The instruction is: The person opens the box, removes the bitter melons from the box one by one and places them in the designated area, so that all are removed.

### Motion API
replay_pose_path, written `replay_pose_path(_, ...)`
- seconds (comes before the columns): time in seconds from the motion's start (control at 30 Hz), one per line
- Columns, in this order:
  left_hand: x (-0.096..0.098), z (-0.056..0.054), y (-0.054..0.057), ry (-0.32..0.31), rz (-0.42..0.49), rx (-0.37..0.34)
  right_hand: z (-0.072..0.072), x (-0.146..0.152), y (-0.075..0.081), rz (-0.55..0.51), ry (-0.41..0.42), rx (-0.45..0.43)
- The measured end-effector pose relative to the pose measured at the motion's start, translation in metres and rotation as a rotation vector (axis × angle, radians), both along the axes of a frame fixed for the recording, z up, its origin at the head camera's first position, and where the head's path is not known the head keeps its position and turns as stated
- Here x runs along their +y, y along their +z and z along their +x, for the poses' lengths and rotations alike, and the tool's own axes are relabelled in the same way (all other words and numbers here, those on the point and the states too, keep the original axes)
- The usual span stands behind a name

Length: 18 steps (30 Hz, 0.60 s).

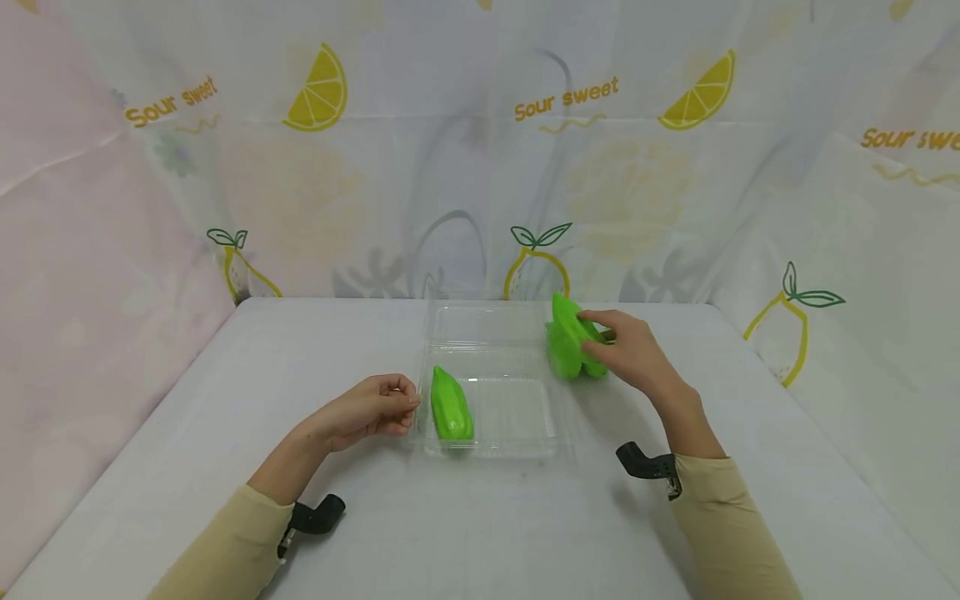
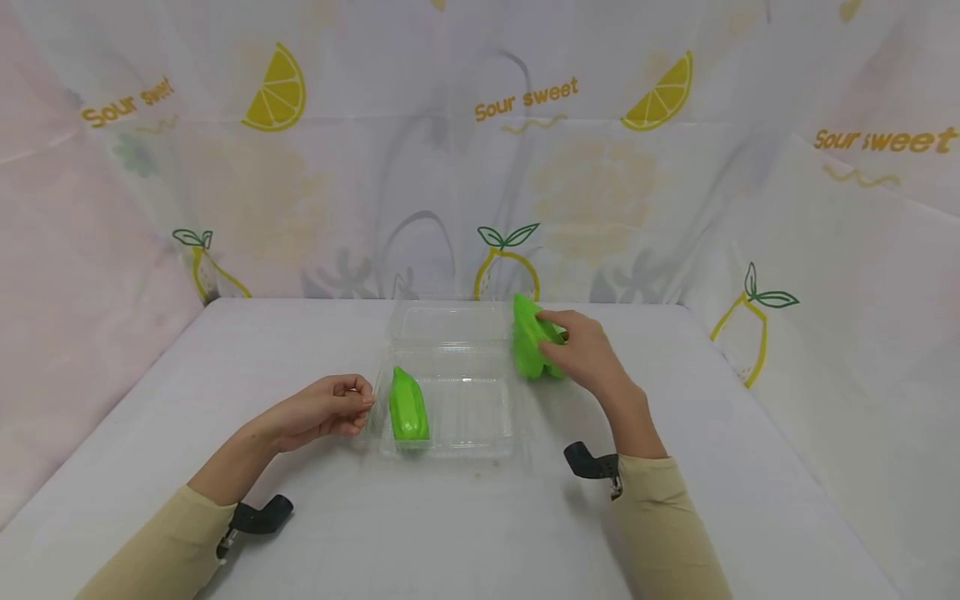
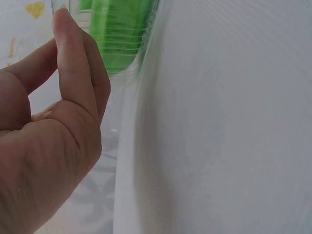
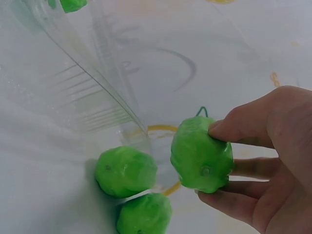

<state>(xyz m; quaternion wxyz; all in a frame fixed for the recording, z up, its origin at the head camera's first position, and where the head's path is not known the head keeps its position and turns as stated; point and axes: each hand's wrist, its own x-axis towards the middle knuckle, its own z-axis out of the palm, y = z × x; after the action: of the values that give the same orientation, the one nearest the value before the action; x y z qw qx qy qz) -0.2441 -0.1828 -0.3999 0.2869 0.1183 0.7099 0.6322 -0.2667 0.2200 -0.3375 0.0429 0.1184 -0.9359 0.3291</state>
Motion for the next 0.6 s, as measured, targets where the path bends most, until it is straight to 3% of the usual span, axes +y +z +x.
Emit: replay_pose_path(0.6,0.0,0.0,0.001,0.0,0.006,0.0,-0.005,0.021,-0.005,0.013,-0.111,0.025)
